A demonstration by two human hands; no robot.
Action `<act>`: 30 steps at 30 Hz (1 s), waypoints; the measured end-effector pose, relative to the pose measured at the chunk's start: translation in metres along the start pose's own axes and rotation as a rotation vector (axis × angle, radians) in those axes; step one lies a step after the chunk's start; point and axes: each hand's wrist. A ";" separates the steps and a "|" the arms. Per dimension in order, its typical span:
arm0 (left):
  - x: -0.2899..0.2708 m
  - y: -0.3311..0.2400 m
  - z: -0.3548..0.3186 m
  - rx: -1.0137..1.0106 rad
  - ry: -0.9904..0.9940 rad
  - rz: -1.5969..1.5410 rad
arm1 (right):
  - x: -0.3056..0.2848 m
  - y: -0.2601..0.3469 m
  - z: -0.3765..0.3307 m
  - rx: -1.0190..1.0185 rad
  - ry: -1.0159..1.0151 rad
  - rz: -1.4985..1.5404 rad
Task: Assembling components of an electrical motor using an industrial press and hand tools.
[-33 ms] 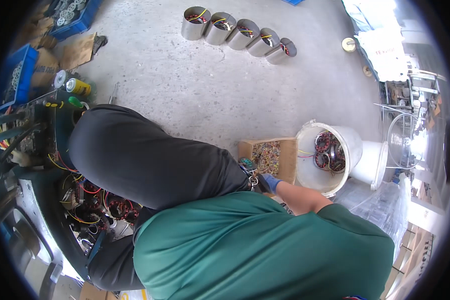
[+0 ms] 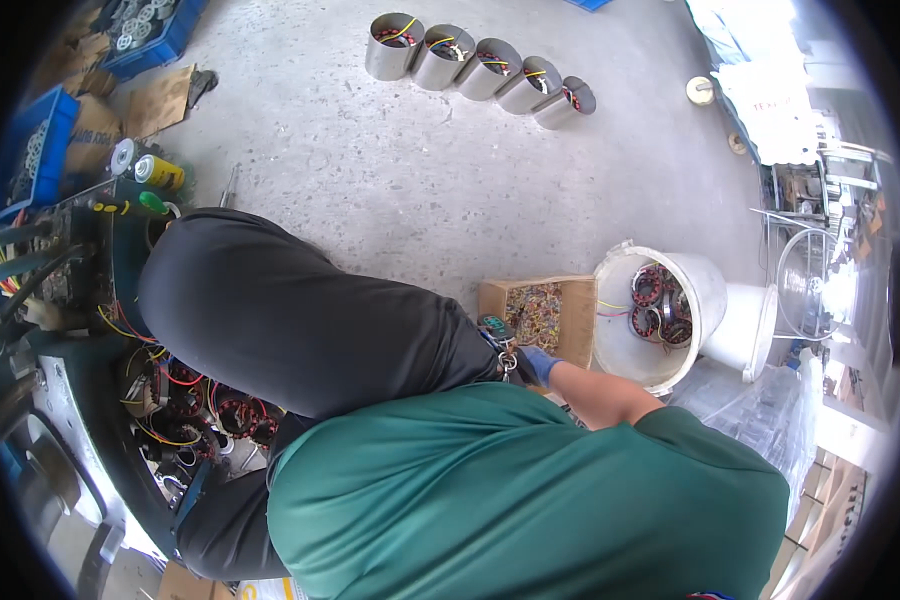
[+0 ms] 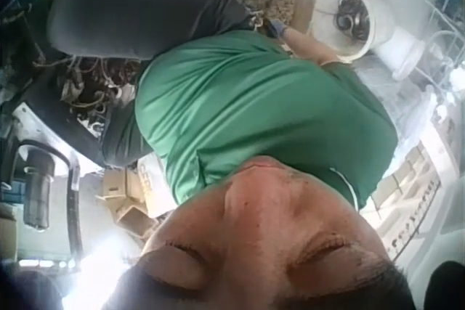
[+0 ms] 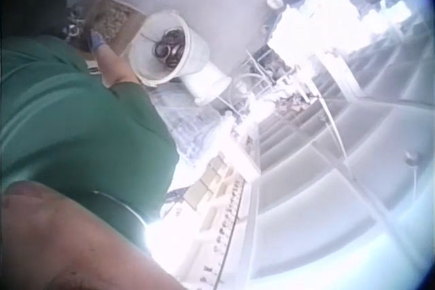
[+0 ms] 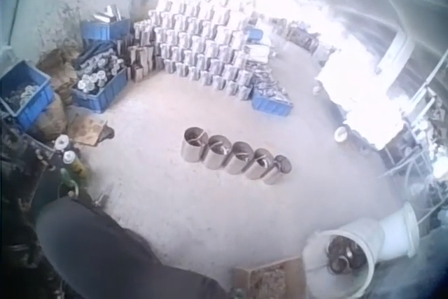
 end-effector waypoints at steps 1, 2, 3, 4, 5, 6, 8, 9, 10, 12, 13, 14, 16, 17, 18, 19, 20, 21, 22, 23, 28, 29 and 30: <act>-0.001 0.001 -0.004 -0.005 -0.006 -0.001 | -0.007 -0.010 0.027 -0.049 0.096 -0.012; -0.005 0.003 -0.006 -0.003 -0.020 -0.008 | -0.013 -0.013 0.048 -0.049 0.107 -0.024; -0.009 0.005 -0.008 -0.007 -0.026 -0.017 | -0.018 -0.013 0.065 0.035 0.118 0.058; -0.014 0.010 -0.011 -0.011 -0.035 -0.024 | -0.019 -0.016 0.073 0.123 0.125 0.142; -0.018 0.013 -0.013 -0.005 -0.061 -0.004 | 0.019 0.006 0.035 0.152 -0.006 0.021; -0.015 0.010 -0.014 -0.002 -0.063 -0.004 | 0.016 0.005 0.033 0.150 -0.007 0.022; -0.021 0.012 -0.019 -0.010 -0.069 -0.010 | 0.000 -0.009 0.058 0.074 0.022 0.099; -0.022 0.014 -0.021 -0.018 -0.068 -0.022 | -0.022 -0.020 0.079 -0.106 0.144 -0.203; -0.024 0.015 -0.022 -0.017 -0.076 -0.021 | -0.021 -0.018 0.081 -0.106 0.147 -0.207; -0.027 0.021 -0.024 -0.020 -0.086 -0.025 | -0.020 -0.013 0.082 0.016 -0.031 -0.047; -0.030 0.024 -0.026 -0.019 -0.098 -0.027 | -0.012 -0.006 0.073 0.018 -0.027 -0.048; -0.033 0.027 -0.027 -0.024 -0.109 -0.028 | -0.005 0.002 0.061 0.027 -0.104 -0.059; -0.037 0.032 -0.034 -0.029 -0.132 -0.038 | -0.009 0.017 0.027 0.039 -0.185 -0.072; -0.041 0.035 -0.034 -0.028 -0.141 -0.041 | -0.023 0.027 0.009 0.054 -0.135 -0.241; -0.042 0.036 -0.034 -0.028 -0.143 -0.041 | -0.037 0.039 -0.010 0.065 -0.087 -0.403; -0.045 0.037 -0.035 -0.030 -0.146 -0.044 | -0.047 0.050 -0.035 0.036 -0.048 -0.680; -0.048 0.038 -0.034 -0.027 -0.154 -0.048 | -0.059 0.066 -0.061 0.004 -0.012 -0.956; -0.052 0.039 -0.035 -0.027 -0.166 -0.057 | -0.082 0.085 -0.081 -0.171 0.167 -1.283; -0.058 0.040 -0.033 -0.027 -0.175 -0.059 | -0.097 0.103 -0.102 -0.349 0.354 -1.603; -0.067 0.045 -0.039 -0.029 -0.192 -0.065 | -0.090 0.130 -0.137 -0.184 0.241 -1.473; -0.133 0.081 -0.085 -0.033 -0.368 -0.116 | -0.027 0.263 -0.283 -0.507 -0.124 -1.516; -0.150 0.100 -0.102 -0.039 -0.418 -0.126 | -0.022 0.284 -0.288 -0.649 -0.124 -1.484; -0.170 0.126 -0.129 -0.055 -0.477 -0.145 | -0.011 0.306 -0.291 -0.794 -0.103 -1.458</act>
Point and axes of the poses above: each hand's wrist, its own z-axis towards the middle knuckle, its own x-axis out of the palm, y = z × x, and after that the axes turned 2 degrees about -x, right-handed
